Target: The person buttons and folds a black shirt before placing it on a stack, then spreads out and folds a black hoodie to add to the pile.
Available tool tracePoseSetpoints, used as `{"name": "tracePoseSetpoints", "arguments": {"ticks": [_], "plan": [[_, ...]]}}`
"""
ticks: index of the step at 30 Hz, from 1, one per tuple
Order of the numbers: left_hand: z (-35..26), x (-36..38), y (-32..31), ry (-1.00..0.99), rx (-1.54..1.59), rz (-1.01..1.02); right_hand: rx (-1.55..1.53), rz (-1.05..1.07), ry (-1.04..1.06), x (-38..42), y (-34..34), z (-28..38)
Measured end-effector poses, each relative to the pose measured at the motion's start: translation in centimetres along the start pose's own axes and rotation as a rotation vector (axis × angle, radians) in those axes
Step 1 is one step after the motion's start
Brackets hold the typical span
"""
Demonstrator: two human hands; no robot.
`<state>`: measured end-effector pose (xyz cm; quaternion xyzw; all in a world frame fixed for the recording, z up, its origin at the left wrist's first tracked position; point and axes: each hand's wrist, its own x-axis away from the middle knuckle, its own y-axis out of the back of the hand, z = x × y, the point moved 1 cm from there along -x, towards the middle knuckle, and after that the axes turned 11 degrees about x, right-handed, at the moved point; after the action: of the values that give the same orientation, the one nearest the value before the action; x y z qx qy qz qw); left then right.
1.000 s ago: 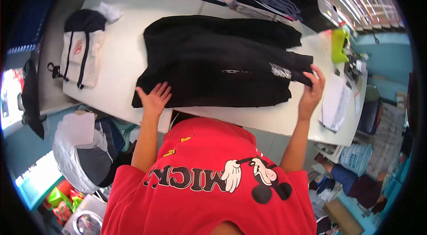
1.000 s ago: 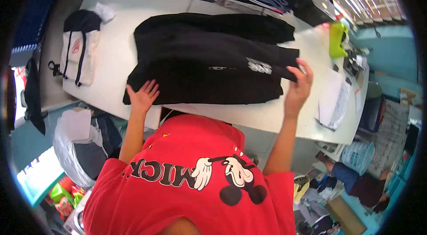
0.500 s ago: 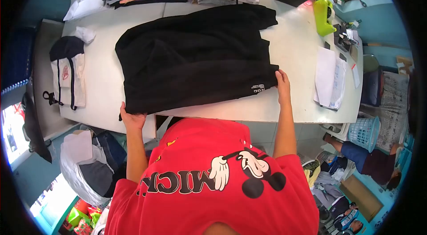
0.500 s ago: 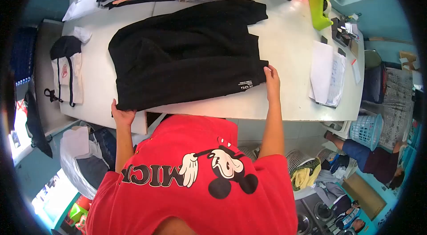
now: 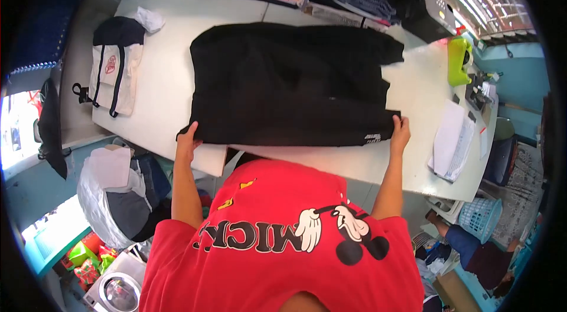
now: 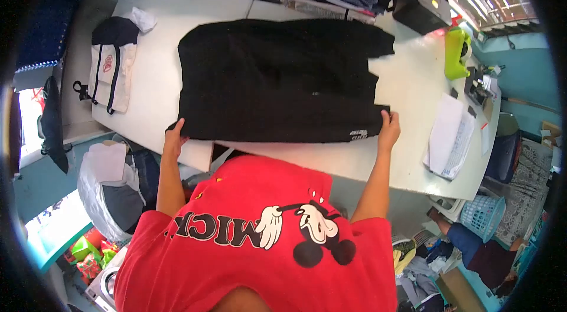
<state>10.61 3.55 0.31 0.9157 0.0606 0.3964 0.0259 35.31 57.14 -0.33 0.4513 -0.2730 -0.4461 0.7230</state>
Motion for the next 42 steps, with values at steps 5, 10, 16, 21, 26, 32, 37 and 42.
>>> {"name": "tracePoseSetpoints", "arguments": {"ticks": [5,10,16,21,26,32,37,42], "plan": [[-2.3,0.0,3.1,0.564,-0.462,0.465,0.067,-0.208,0.012,-0.6,-0.7,-0.1],[-10.8,4.7,-1.6,0.285,-0.566,0.641,-0.047,-0.106,0.145,-3.4,-0.3,3.4],[-16.2,-0.4,-14.5,-0.566,-0.510,0.596,-0.043,0.092,0.248,-8.0,-3.4,9.8],[-16.6,-5.1,-24.2,-0.998,-0.749,0.554,0.087,0.161,0.038,-8.7,-3.9,12.3],[-15.5,-7.3,-28.4,-1.167,-1.175,0.521,0.375,0.430,-0.083,-8.4,-1.5,14.5],[-20.7,-6.2,-24.4,-0.981,-0.668,0.788,-1.048,0.662,-0.748,-11.3,-1.4,10.1],[-24.8,-10.0,-17.6,-0.755,-0.056,0.530,-1.134,0.138,-0.644,-14.9,-10.1,1.0],[-19.7,-13.4,-15.6,-0.403,-0.261,0.261,-0.838,0.223,-0.598,-12.5,-3.3,8.6]]}}
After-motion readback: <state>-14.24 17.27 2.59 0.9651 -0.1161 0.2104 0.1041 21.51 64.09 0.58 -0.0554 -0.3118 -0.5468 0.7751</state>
